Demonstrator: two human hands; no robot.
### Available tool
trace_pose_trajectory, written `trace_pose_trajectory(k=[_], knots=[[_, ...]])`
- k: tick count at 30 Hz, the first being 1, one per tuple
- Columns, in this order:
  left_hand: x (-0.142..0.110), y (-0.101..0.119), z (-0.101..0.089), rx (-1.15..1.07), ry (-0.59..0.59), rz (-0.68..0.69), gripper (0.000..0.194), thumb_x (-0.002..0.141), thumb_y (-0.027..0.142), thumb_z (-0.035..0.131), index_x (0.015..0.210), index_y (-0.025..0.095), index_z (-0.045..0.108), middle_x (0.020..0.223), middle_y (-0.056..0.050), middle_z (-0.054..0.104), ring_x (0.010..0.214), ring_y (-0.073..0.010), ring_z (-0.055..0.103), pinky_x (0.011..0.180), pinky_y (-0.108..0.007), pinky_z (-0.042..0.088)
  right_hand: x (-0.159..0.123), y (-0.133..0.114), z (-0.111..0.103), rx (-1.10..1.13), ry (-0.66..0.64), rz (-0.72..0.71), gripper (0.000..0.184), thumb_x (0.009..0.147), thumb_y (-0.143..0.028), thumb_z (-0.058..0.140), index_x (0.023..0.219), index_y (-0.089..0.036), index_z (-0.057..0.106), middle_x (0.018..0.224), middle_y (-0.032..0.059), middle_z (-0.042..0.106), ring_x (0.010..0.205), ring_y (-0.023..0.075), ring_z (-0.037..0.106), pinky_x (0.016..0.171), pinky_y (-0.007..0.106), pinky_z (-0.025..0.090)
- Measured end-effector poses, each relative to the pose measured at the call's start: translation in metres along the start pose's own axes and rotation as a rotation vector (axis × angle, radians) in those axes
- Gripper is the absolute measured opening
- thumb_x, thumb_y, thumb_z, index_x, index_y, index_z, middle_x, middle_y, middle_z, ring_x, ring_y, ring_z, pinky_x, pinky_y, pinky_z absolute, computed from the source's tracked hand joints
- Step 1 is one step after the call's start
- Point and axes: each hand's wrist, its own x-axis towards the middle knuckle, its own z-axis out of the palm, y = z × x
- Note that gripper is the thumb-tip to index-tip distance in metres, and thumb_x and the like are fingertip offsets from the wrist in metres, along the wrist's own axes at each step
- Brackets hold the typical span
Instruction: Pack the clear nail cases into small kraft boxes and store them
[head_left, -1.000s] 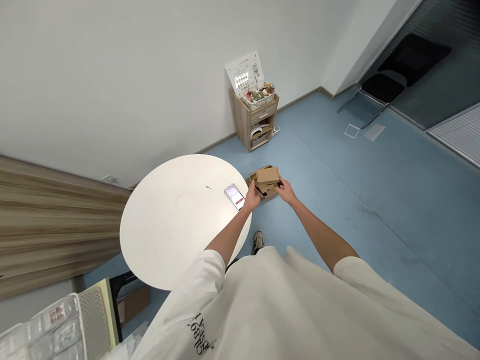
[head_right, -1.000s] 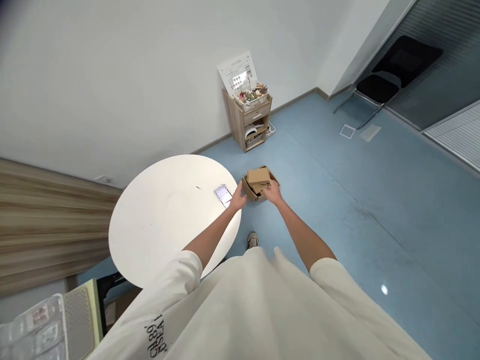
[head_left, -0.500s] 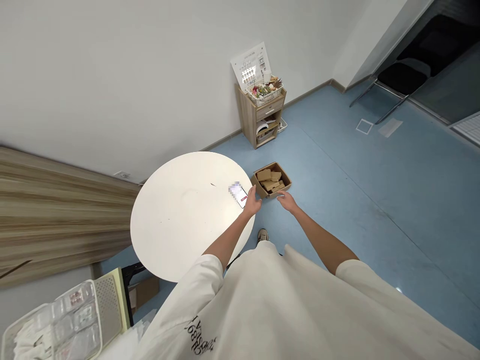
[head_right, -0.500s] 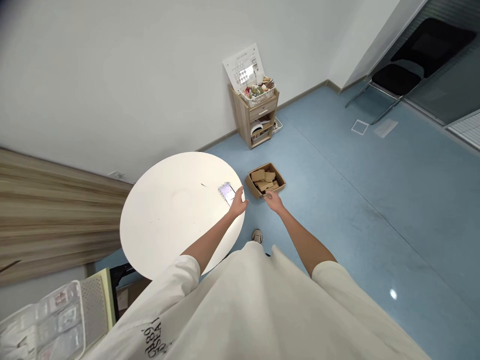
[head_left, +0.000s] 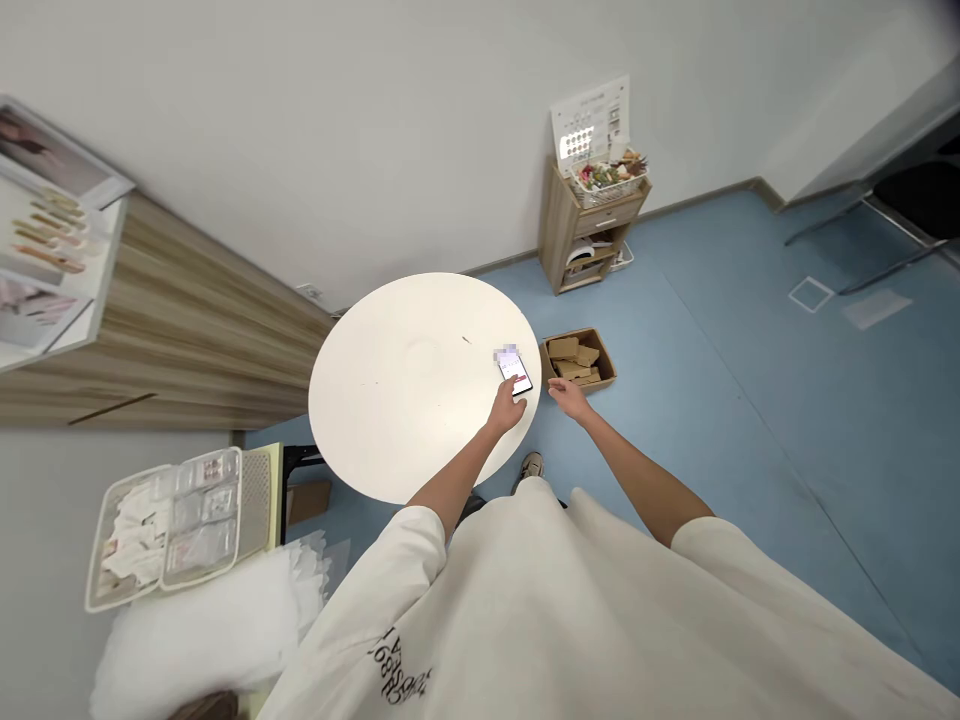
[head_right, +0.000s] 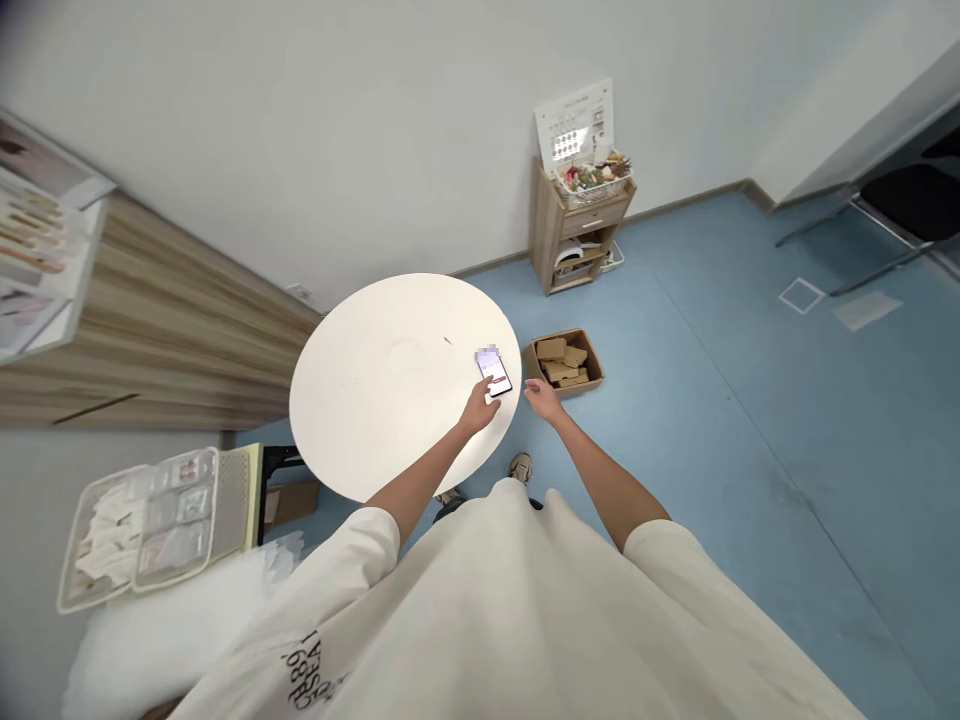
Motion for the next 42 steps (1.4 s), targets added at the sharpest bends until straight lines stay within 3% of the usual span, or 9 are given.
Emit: trace_pose_trajectory(k=[7, 12, 18, 26, 30, 35, 42], knots=[[-0.041, -0.025, -0.054, -0.080, 0.150, -0.067, 0.071, 0.086, 0.023, 0.061, 0.153, 0.024, 0.038, 0.157, -0.014, 0.037, 0.133, -0.0304, 0.049, 0.111, -0.047, 0.043, -0.007, -0.041, 0.058, -0.095, -0.146, -0.126, 0.036, 0.084, -0.031, 0.061, 0.117, -0.023, 0.070, 0.121, 0.0085, 0.070, 0.111, 0.0241, 0.064, 0.097, 0.039, 0.051], [-0.081, -0.053, -0.096, -0.116, 0.262, -0.087, 0.068, 0.087, 0.023, 0.061, 0.152, 0.023, 0.040, 0.156, -0.014, 0.040, 0.131, -0.0298, 0.052, 0.109, -0.045, 0.044, -0.021, -0.068, 0.116, -0.159, -0.226, -0.156, 0.037, 0.085, -0.033, 0.060, 0.119, -0.022, 0.068, 0.119, 0.0088, 0.070, 0.108, 0.0224, 0.065, 0.095, 0.037, 0.051], [-0.154, -0.098, -0.160, -0.166, 0.376, -0.109, 0.066, 0.088, 0.024, 0.061, 0.151, 0.024, 0.042, 0.156, -0.013, 0.041, 0.131, -0.0299, 0.052, 0.108, -0.045, 0.046, -0.056, -0.089, 0.209, -0.200, -0.355, -0.220, 0.039, 0.086, -0.037, 0.060, 0.121, -0.022, 0.066, 0.119, 0.0077, 0.069, 0.107, 0.0218, 0.065, 0.092, 0.037, 0.052], [-0.257, -0.185, -0.246, -0.174, 0.501, -0.191, 0.060, 0.091, 0.023, 0.057, 0.149, 0.020, 0.043, 0.153, -0.015, 0.042, 0.130, -0.0294, 0.053, 0.108, -0.043, 0.045, -0.136, -0.111, 0.351, -0.254, -0.493, -0.241, 0.037, 0.087, -0.036, 0.061, 0.120, -0.022, 0.067, 0.117, 0.0098, 0.070, 0.105, 0.0236, 0.066, 0.091, 0.038, 0.053], [-0.298, -0.210, -0.281, -0.210, 0.551, -0.230, 0.056, 0.093, 0.028, 0.057, 0.148, 0.022, 0.045, 0.155, -0.015, 0.041, 0.132, -0.0296, 0.052, 0.106, -0.041, 0.047, -0.166, -0.119, 0.407, -0.268, -0.590, -0.274, 0.035, 0.087, -0.036, 0.062, 0.119, -0.022, 0.068, 0.117, 0.0105, 0.070, 0.101, 0.0230, 0.066, 0.088, 0.037, 0.053], [-0.323, -0.227, -0.308, -0.210, 0.607, -0.285, 0.052, 0.094, 0.030, 0.056, 0.145, 0.024, 0.046, 0.152, -0.013, 0.046, 0.134, -0.0276, 0.051, 0.106, -0.038, 0.045, -0.173, -0.131, 0.451, -0.313, -0.660, -0.312, 0.033, 0.086, -0.034, 0.062, 0.115, -0.021, 0.069, 0.112, 0.0093, 0.071, 0.097, 0.0213, 0.067, 0.087, 0.036, 0.052], [-0.321, -0.251, -0.326, -0.164, 0.736, -0.306, 0.049, 0.092, 0.025, 0.057, 0.141, 0.021, 0.051, 0.146, -0.014, 0.052, 0.130, -0.0291, 0.054, 0.108, -0.043, 0.044, -0.144, -0.143, 0.486, -0.329, -0.741, -0.372, 0.030, 0.085, -0.031, 0.061, 0.112, -0.021, 0.069, 0.107, 0.0073, 0.073, 0.095, 0.0202, 0.067, 0.089, 0.037, 0.051]])
